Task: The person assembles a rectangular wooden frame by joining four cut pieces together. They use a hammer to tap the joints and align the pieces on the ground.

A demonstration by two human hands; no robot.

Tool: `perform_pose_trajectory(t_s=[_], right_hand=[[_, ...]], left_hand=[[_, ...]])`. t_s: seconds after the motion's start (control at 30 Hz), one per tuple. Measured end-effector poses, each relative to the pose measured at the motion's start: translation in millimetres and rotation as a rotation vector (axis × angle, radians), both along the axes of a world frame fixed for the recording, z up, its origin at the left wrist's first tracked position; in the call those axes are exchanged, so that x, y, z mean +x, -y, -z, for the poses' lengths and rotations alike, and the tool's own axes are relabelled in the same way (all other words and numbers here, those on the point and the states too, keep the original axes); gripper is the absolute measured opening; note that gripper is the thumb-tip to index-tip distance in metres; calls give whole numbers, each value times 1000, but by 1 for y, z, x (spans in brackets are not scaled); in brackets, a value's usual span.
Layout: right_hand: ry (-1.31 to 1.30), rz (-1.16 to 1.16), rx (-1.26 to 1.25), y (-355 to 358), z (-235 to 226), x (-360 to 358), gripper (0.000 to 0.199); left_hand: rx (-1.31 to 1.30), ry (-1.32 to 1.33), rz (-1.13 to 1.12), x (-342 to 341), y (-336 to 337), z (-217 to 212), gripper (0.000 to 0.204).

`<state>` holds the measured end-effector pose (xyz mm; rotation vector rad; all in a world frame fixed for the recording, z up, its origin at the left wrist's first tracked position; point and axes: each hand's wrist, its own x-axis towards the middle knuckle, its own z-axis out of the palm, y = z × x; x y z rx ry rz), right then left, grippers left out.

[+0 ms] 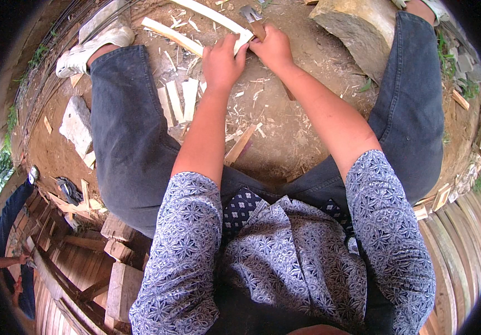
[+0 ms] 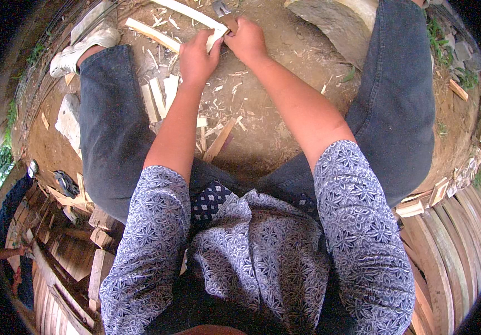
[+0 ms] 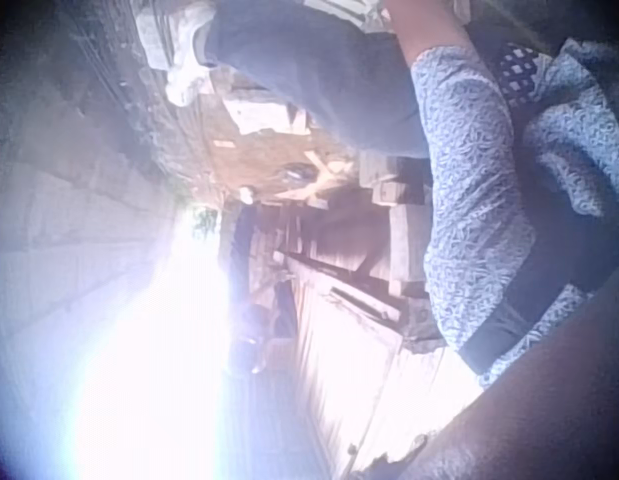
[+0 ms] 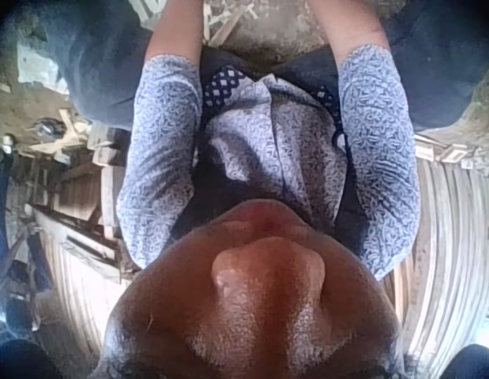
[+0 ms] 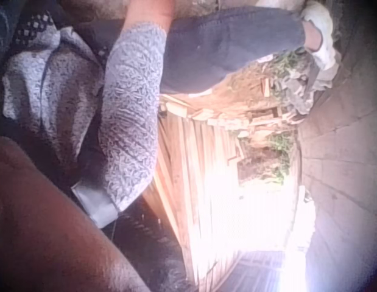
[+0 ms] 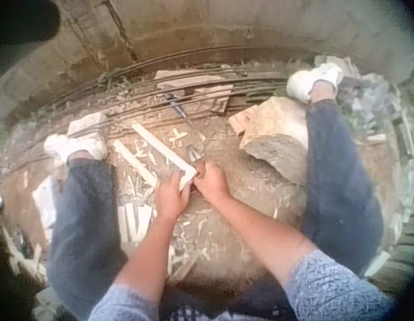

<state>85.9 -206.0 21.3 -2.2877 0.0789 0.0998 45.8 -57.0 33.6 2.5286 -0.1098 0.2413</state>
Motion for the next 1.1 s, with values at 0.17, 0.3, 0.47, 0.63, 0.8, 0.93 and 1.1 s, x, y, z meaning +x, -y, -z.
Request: perform_pose_trajectory(t_s=[0.17,0.3,0.47,0.63,0.8,0.93,1.1], right_hand=[[-23,20,-8,-5,-5,-1,30],[-18,18,-13,-4,-1,0,30],[14,-2,-16,-3,-2,-1,30],[-13,-6,-27,1,1,-2,33],[8,-77,0,15,-6,-9,36],[-18,-53,64,31,-15,-27,38],[-155,-79,-27,34,-62,-55,40]], left_hand=[[27,-9,-4,-1,-1,1,25],[13,-8,5,-1,-1,1,26],[47,-17,-10,-2,-1,3,28],[-10,-51,-3,-4,1,1,29],[-13,-35,-11,-5,0,4,29],[-38,3,-29,-6,0,7,27],[-43,-13,-49,-8,0,7,27]])
